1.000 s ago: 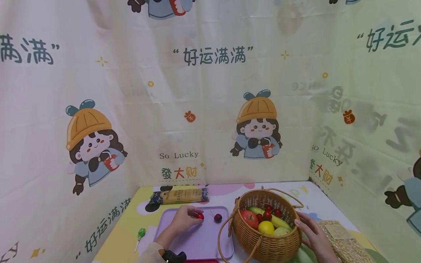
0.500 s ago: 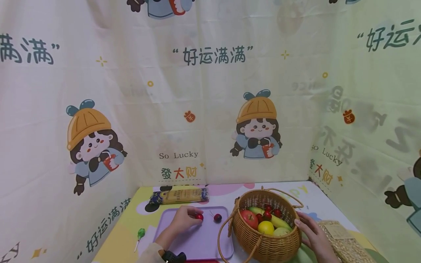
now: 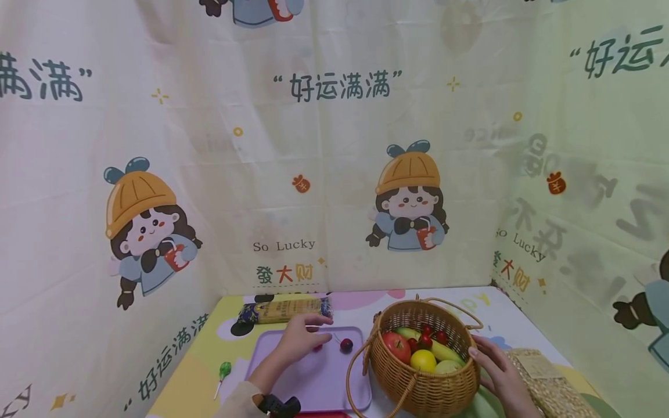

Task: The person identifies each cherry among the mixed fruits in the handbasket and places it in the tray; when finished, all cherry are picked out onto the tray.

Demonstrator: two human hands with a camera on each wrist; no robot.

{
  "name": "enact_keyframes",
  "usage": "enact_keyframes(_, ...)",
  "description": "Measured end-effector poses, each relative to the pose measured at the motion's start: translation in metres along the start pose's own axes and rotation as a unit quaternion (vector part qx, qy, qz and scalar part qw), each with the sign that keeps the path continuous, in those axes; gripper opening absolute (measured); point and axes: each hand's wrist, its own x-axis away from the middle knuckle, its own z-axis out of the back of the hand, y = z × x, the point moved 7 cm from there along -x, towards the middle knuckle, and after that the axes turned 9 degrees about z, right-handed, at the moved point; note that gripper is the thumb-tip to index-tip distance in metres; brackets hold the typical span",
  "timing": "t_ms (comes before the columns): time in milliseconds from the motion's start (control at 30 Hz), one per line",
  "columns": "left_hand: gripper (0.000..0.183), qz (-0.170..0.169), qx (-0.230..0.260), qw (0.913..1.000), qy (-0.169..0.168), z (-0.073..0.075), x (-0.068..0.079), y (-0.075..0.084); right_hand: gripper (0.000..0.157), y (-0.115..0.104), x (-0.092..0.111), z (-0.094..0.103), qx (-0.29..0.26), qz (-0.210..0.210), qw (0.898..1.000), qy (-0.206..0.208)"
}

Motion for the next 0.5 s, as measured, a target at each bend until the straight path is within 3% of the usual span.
enact_keyframes(233, 0.028, -0.042, 0.022, 0.9986, -0.023, -0.017, 0.005, 0.055, 0.083, 0.0, 0.0, 0.0, -0.001, -0.001, 1.0, -0.002)
enact_keyframes(500, 0.026, -0.054, 0.042, 0.9937, -0.089, -0.041, 0.007, 0.106, 0.081, 0.0, 0.001, 0.001, -0.003, 0.004, 1.0, -0.002)
